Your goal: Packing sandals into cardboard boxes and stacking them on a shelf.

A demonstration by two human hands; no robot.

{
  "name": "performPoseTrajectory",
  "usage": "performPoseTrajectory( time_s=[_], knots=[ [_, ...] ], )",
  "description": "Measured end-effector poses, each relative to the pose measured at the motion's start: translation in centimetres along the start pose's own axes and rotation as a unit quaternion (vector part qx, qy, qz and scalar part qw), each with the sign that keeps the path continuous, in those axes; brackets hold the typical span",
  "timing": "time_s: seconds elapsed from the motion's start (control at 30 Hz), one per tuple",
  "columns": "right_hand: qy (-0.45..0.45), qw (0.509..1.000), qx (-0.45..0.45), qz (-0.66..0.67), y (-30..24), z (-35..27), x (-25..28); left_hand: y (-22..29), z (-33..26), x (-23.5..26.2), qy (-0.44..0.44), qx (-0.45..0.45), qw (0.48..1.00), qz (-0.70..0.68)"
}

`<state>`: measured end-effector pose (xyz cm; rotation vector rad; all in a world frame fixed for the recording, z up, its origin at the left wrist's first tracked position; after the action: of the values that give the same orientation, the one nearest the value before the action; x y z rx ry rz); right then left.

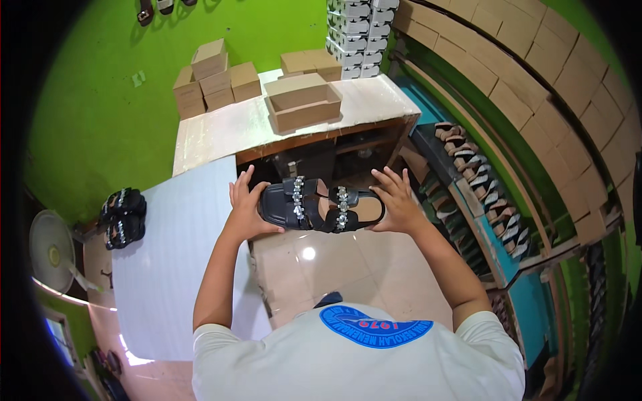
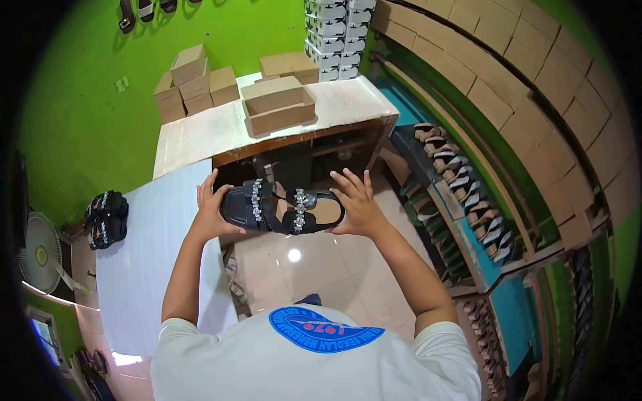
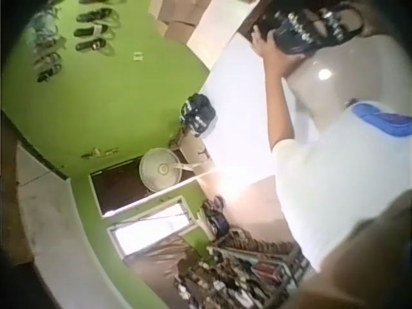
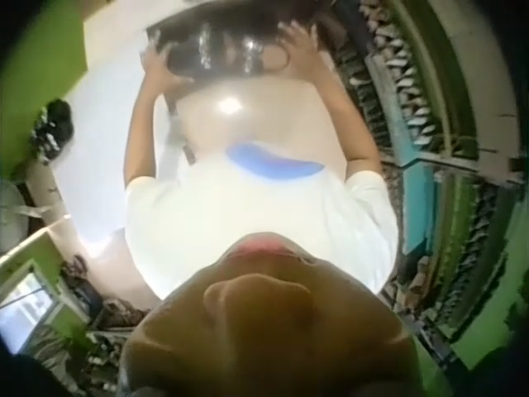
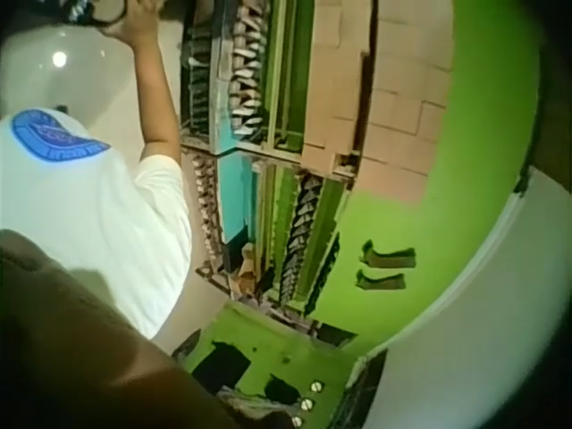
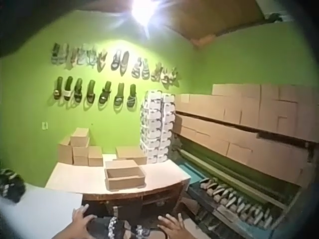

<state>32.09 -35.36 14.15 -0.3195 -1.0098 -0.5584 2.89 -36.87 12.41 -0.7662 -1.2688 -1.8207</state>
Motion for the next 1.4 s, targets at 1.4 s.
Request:
performPoseTrajectory(
  time_s=[1.4],
  knots=[
    [-0.21, 0.97, 0.111, 0.054, 41.4, 33.0, -30.4, -21.5, 41.9, -15.9, -0.066, 0.194, 0.963, 0.175]
  ],
)
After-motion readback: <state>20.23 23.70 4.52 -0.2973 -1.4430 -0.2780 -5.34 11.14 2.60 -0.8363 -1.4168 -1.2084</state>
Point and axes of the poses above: each hand's wrist, its own z-axis towards the middle knuckle, its own x-axis out of the back of the hand, y = z × x, the point moved 8 cm from there along z, towards the middle knuckle, and after that the axes turned 6 degrees about x, right-handed, at the moved point
